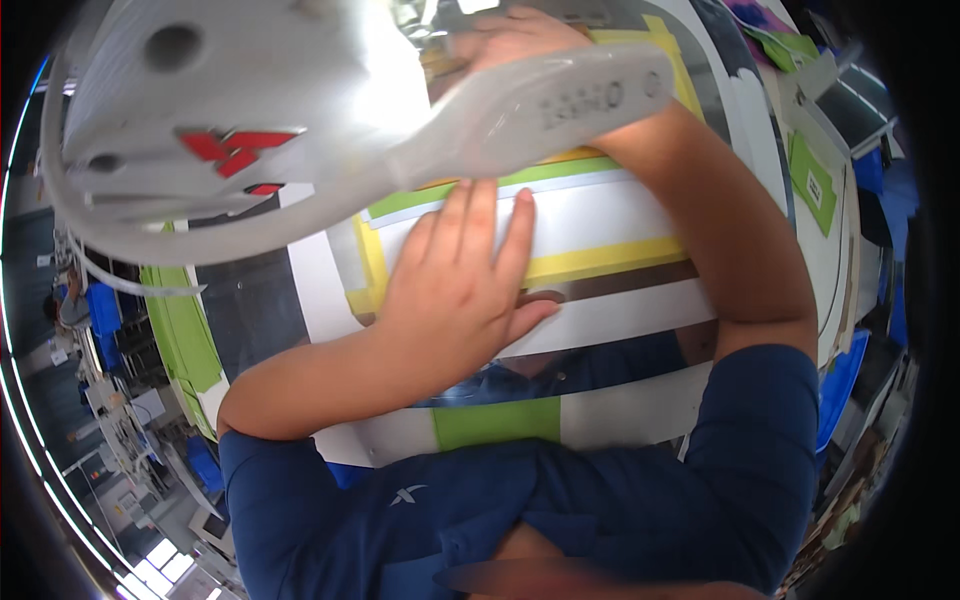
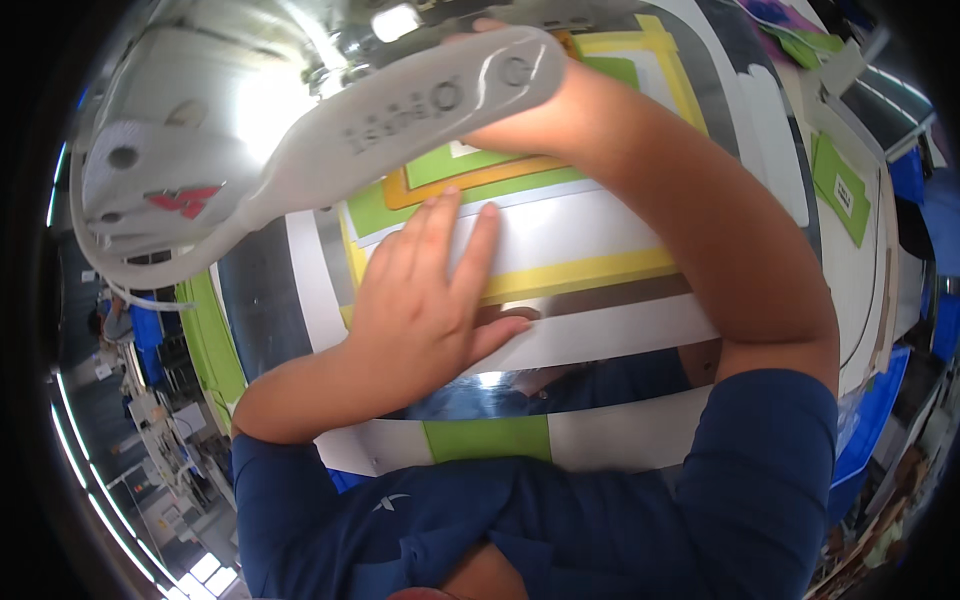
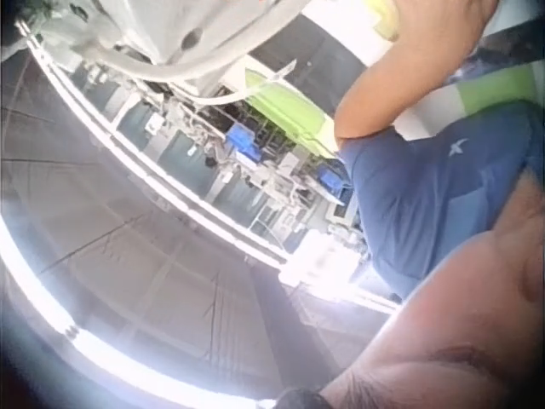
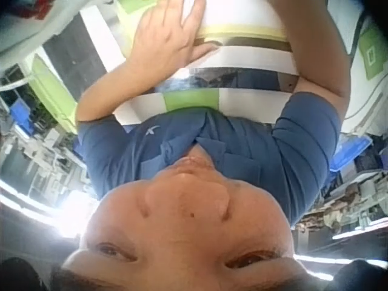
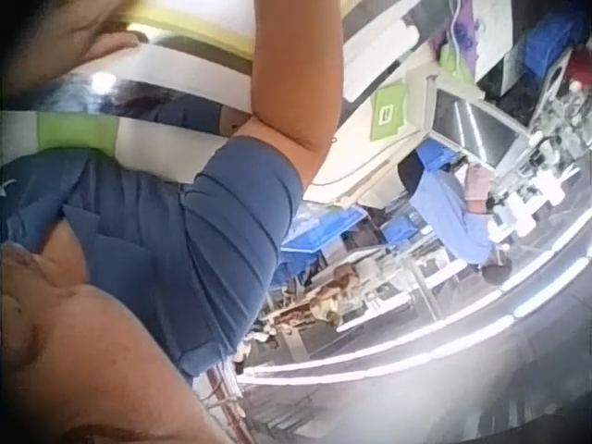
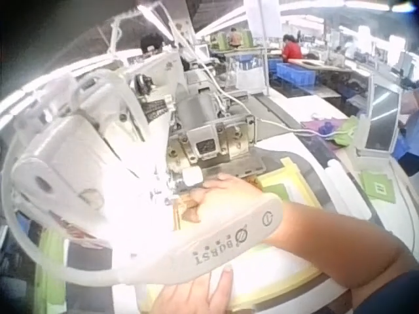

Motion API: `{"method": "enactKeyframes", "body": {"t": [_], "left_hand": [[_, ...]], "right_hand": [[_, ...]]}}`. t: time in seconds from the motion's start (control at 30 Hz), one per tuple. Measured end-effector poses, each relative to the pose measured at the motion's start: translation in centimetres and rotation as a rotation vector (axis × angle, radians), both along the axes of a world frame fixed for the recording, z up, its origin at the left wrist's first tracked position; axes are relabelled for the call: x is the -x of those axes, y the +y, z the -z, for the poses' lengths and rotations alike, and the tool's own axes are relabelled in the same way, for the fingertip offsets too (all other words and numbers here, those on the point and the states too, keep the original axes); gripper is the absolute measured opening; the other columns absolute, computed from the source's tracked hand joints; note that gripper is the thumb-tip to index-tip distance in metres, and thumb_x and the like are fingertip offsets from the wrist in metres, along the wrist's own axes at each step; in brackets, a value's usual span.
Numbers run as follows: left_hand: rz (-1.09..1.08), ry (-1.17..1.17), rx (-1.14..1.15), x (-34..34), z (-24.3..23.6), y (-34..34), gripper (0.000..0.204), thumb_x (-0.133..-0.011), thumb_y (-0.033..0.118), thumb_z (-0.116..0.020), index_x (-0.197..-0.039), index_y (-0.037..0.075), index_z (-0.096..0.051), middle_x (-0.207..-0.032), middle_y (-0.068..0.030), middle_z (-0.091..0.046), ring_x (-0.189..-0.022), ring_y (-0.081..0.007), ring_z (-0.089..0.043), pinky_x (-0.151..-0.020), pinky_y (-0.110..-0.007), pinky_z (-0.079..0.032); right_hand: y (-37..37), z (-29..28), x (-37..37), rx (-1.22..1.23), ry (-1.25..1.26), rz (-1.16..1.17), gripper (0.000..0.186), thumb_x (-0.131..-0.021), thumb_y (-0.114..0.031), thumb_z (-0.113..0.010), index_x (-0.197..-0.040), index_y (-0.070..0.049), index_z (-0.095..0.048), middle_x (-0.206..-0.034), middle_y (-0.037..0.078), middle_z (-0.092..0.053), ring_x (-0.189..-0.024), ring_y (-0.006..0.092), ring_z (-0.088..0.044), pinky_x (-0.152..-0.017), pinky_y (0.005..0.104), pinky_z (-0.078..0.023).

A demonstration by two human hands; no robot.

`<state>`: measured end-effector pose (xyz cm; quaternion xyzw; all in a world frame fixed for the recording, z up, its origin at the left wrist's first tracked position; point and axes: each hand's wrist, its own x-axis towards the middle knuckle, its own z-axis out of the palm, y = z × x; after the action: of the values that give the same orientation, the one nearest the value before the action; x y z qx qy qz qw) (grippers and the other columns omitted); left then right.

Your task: Sewing labels onto green leather or synthetic fabric panels using an industrial sewing machine.

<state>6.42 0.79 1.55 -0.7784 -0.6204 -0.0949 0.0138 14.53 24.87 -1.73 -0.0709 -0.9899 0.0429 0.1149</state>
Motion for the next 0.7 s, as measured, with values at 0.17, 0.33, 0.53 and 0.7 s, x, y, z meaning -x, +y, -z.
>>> {"method": "enactKeyframes", "body": {"t": [0.17, 0.33, 0.53, 0.7], "left_hand": [[-0.057, -0.024, -0.024, -0.5, 2.1, 0.9, 0.093, -0.087, 0.067, -0.074, -0.151, 0.002, -0.056, -0.13, -0.0285, -0.06, -0.114, -0.0408, -0.06, -0.098, -0.05, -0.048], [-0.049, -0.204, 0.106, 0.6, 2.0, 0.9, 0.085, -0.089, 0.062, -0.074, -0.145, 0.001, -0.056, -0.139, -0.0404, -0.055, -0.133, -0.0535, -0.052, -0.115, -0.059, -0.038], [-0.044, -0.176, -0.023, 0.6, 2.9, 1.1, 0.088, -0.09, 0.06, -0.075, -0.154, 0.005, -0.052, -0.142, -0.0372, -0.052, -0.138, -0.0532, -0.048, -0.112, -0.059, -0.044], [-0.033, -0.2, 0.045, 0.5, 3.3, 1.3, 0.087, -0.092, 0.06, -0.073, -0.157, 0.008, -0.049, -0.15, -0.0425, -0.045, -0.142, -0.0557, -0.043, -0.117, -0.061, -0.04]], "right_hand": [[-0.6, -1.3, -0.3, 0.047, 0.068, -0.13, 0.026, -0.089, -0.029, -0.071, -0.112, -0.017, -0.076, -0.113, 0.006, -0.071, -0.112, 0.0277, -0.068, -0.098, 0.045, -0.051], [-2.2, -2.4, -0.4, 0.069, 0.144, -0.082, 0.024, -0.081, -0.017, -0.072, -0.103, -0.01, -0.077, -0.111, 0.013, -0.072, -0.099, 0.0321, -0.071, -0.092, 0.0472, -0.052], [-2.6, -5.0, -0.1, 0.109, 0.002, -0.134, 0.02, -0.078, -0.007, -0.07, -0.096, -0.002, -0.074, -0.092, 0.021, -0.073, -0.096, 0.041, -0.069, -0.084, 0.0495, -0.055], [-1.9, -3.9, -0.1, 0.056, 0.091, -0.109, 0.019, -0.08, -0.007, -0.069, -0.098, 0.0, -0.071, -0.092, 0.022, -0.073, -0.09, 0.0427, -0.07, -0.085, 0.0496, -0.056]]}}
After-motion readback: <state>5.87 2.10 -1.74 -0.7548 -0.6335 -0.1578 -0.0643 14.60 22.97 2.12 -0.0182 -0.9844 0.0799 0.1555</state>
